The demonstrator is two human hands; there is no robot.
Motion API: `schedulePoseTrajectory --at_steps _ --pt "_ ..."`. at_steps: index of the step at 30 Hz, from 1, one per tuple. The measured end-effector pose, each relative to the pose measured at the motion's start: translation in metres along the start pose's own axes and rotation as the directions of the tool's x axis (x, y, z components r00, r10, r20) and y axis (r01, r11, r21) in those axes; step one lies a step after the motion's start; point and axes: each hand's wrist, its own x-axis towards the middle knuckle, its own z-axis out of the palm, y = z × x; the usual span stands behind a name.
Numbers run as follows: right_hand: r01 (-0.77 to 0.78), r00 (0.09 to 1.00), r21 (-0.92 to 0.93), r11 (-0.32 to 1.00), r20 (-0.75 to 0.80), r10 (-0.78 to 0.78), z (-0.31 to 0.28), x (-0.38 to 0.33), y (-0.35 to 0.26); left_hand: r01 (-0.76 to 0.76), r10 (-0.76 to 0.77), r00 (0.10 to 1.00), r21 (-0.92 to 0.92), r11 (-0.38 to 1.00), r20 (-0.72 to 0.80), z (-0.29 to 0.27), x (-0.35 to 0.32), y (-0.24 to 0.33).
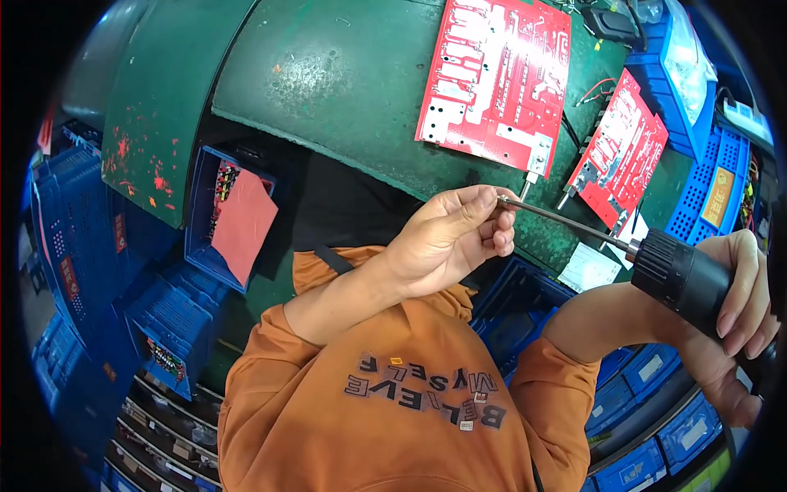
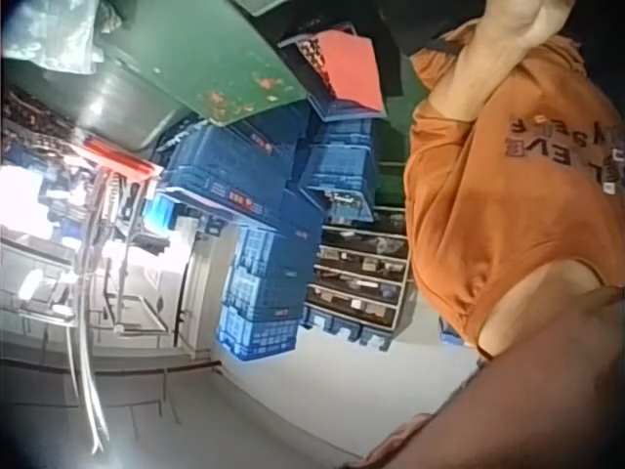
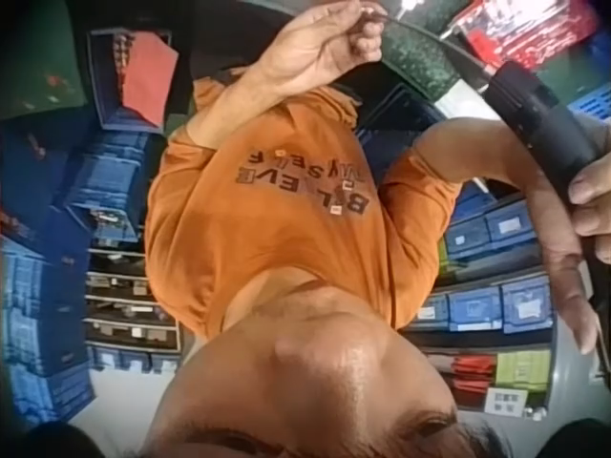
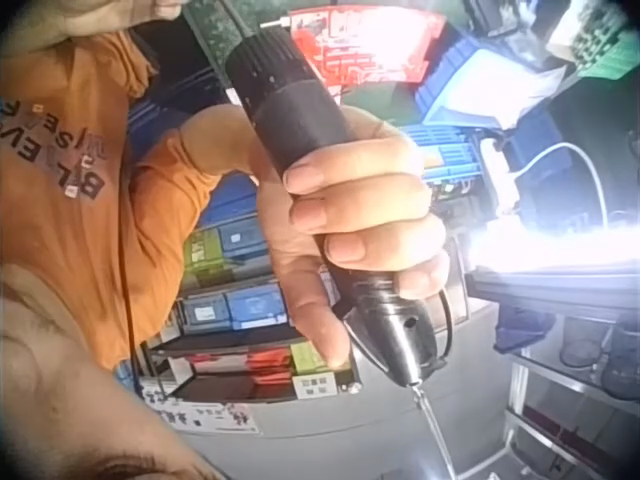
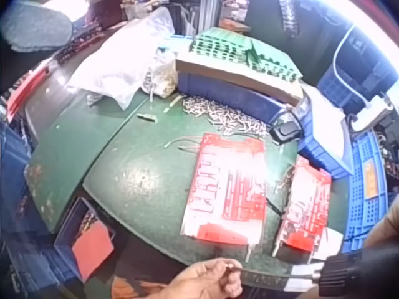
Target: Assembling red printed circuit boards (PCBs) onto a metal base using an electric screwdriver.
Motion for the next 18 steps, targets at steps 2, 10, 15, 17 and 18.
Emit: schedulePoseTrajectory --at_steps 2,10,15,17,18 --pt "0.015 1.000 0.016 1.000 -0.001 -0.015 -0.002 0.002 -0.001 0.011 -0.011 1.000 -0.007 1.000 0.006 0.000 0.001 0.001" --pt "0.066 0.997 -0.064 0.996 -0.035 -0.068 -0.005 0.004 -0.007 -0.078 0.124 0.992 0.634 0.769 -0.029 0.004 -0.023 0.022" --pt "0.111 0.993 -0.036 0.993 -0.041 -0.112 -0.009 0.007 -0.009 -0.090 0.604 0.633 0.821 -0.564 0.484 0.019 0.016 0.153" --pt "0.106 0.994 -0.024 0.994 -0.012 -0.106 -0.010 0.010 -0.009 0.077 0.433 0.561 0.476 -0.876 0.706 0.028 0.043 0.216" --pt "0.115 0.993 -0.017 0.993 -0.003 -0.115 -0.011 0.011 -0.010 0.135 0.313 0.553 0.287 -0.948 0.773 0.026 0.057 0.241"
